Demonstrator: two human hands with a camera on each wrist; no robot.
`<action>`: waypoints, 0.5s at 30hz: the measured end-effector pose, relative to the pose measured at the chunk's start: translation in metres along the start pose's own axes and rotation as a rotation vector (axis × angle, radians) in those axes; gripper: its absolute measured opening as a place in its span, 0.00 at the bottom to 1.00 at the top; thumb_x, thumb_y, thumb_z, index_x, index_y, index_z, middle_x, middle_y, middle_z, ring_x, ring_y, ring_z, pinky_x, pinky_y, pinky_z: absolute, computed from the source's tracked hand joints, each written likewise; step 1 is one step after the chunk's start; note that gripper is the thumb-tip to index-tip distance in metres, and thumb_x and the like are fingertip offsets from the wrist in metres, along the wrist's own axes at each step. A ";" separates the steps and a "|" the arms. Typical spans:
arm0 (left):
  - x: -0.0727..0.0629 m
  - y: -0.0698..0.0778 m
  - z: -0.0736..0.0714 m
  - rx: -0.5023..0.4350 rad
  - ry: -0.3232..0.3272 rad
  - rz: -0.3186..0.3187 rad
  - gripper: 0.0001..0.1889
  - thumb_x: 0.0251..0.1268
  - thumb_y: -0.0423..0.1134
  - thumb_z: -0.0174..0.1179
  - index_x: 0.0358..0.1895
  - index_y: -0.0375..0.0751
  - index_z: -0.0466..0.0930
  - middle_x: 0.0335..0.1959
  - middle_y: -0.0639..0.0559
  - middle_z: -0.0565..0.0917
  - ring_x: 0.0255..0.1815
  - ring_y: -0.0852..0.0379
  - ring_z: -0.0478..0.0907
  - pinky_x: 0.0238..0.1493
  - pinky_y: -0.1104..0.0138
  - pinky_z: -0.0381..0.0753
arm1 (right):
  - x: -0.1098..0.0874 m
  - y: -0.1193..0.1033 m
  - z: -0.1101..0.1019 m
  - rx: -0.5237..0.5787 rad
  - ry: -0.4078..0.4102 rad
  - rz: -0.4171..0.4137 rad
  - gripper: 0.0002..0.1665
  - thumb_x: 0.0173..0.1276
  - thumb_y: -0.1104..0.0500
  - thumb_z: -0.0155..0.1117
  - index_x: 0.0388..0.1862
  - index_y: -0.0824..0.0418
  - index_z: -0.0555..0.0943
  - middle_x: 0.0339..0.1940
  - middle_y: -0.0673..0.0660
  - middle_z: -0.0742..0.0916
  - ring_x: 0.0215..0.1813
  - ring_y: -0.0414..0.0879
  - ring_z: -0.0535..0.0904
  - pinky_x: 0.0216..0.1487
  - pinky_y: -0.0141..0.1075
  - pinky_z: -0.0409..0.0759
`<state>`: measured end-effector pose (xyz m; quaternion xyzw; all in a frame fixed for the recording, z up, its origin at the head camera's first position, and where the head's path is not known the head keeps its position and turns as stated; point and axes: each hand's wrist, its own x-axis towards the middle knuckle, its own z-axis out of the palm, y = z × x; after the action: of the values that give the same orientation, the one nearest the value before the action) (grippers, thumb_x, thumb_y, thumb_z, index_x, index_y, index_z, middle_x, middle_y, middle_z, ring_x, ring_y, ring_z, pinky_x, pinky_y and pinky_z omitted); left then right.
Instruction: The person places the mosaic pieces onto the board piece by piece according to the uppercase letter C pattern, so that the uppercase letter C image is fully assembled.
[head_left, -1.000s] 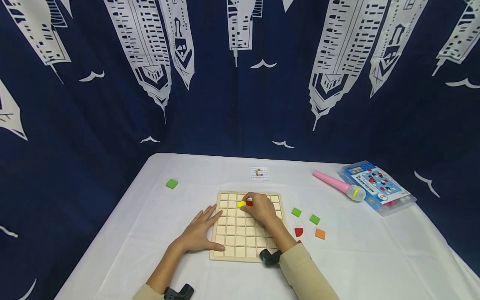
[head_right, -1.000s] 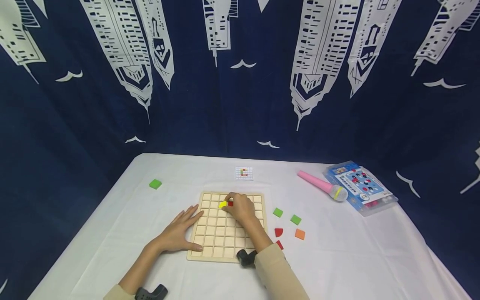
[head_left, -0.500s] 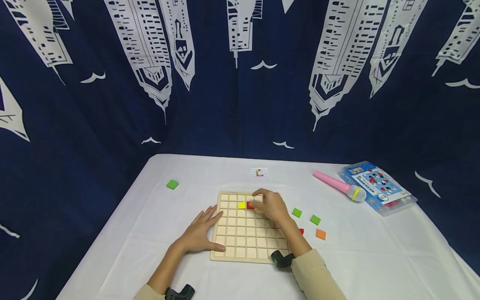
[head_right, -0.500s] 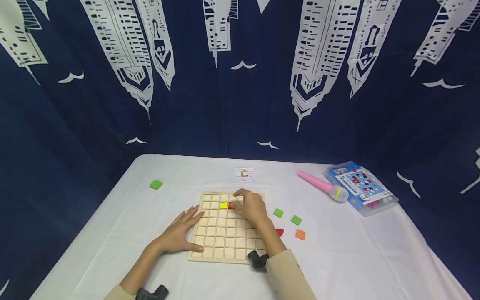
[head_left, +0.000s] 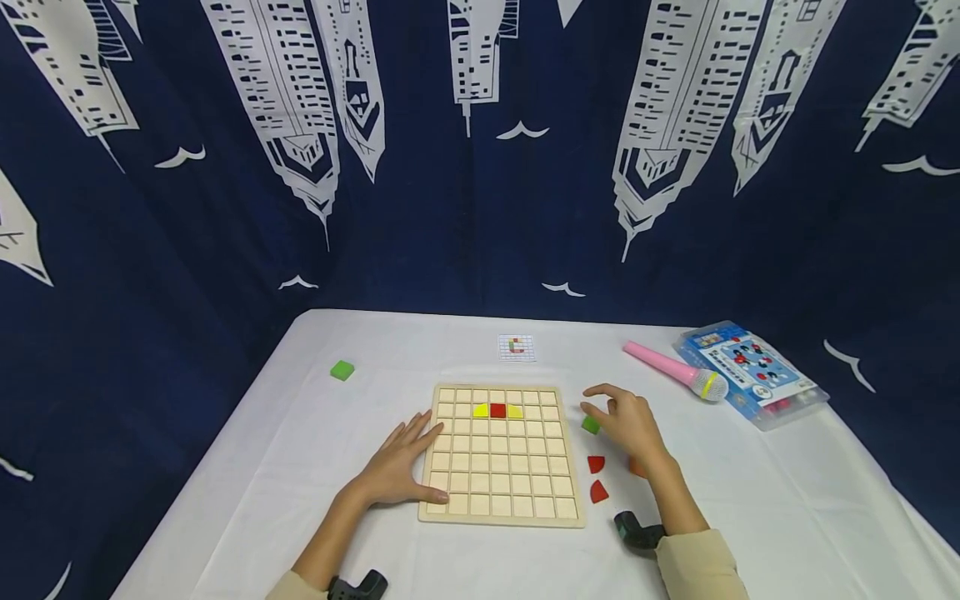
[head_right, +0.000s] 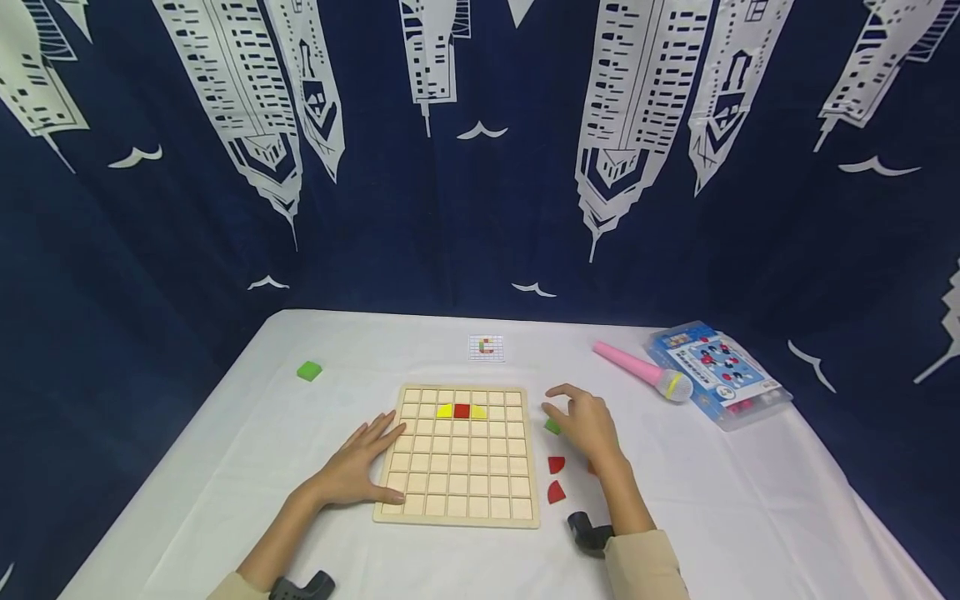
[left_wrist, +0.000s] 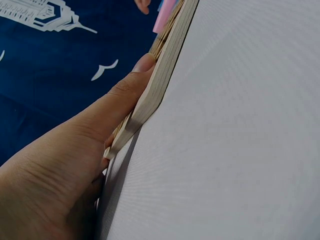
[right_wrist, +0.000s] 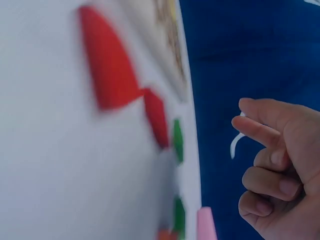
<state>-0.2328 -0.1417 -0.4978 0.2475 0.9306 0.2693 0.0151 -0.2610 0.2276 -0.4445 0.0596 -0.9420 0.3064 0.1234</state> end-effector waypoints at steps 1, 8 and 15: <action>0.000 0.000 0.000 0.000 0.002 0.001 0.60 0.29 0.74 0.65 0.70 0.44 0.58 0.73 0.45 0.48 0.73 0.47 0.41 0.71 0.52 0.38 | -0.002 0.005 0.000 -0.011 -0.004 0.012 0.16 0.59 0.53 0.67 0.44 0.59 0.83 0.08 0.48 0.62 0.13 0.41 0.53 0.12 0.32 0.52; 0.001 -0.002 0.001 0.007 0.003 0.000 0.61 0.29 0.75 0.64 0.70 0.45 0.57 0.74 0.47 0.47 0.73 0.48 0.40 0.71 0.53 0.39 | -0.010 0.026 0.001 -0.026 -0.070 0.053 0.20 0.55 0.51 0.70 0.44 0.59 0.83 0.09 0.49 0.62 0.14 0.41 0.52 0.14 0.32 0.52; 0.000 -0.001 0.001 0.004 -0.001 -0.001 0.60 0.29 0.75 0.64 0.70 0.44 0.57 0.74 0.47 0.47 0.73 0.49 0.40 0.71 0.53 0.39 | -0.011 0.036 0.005 -0.089 -0.129 0.098 0.22 0.51 0.50 0.73 0.44 0.58 0.83 0.18 0.52 0.74 0.24 0.45 0.64 0.22 0.35 0.59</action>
<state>-0.2329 -0.1425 -0.4992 0.2473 0.9312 0.2673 0.0149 -0.2582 0.2541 -0.4711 0.0276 -0.9624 0.2656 0.0496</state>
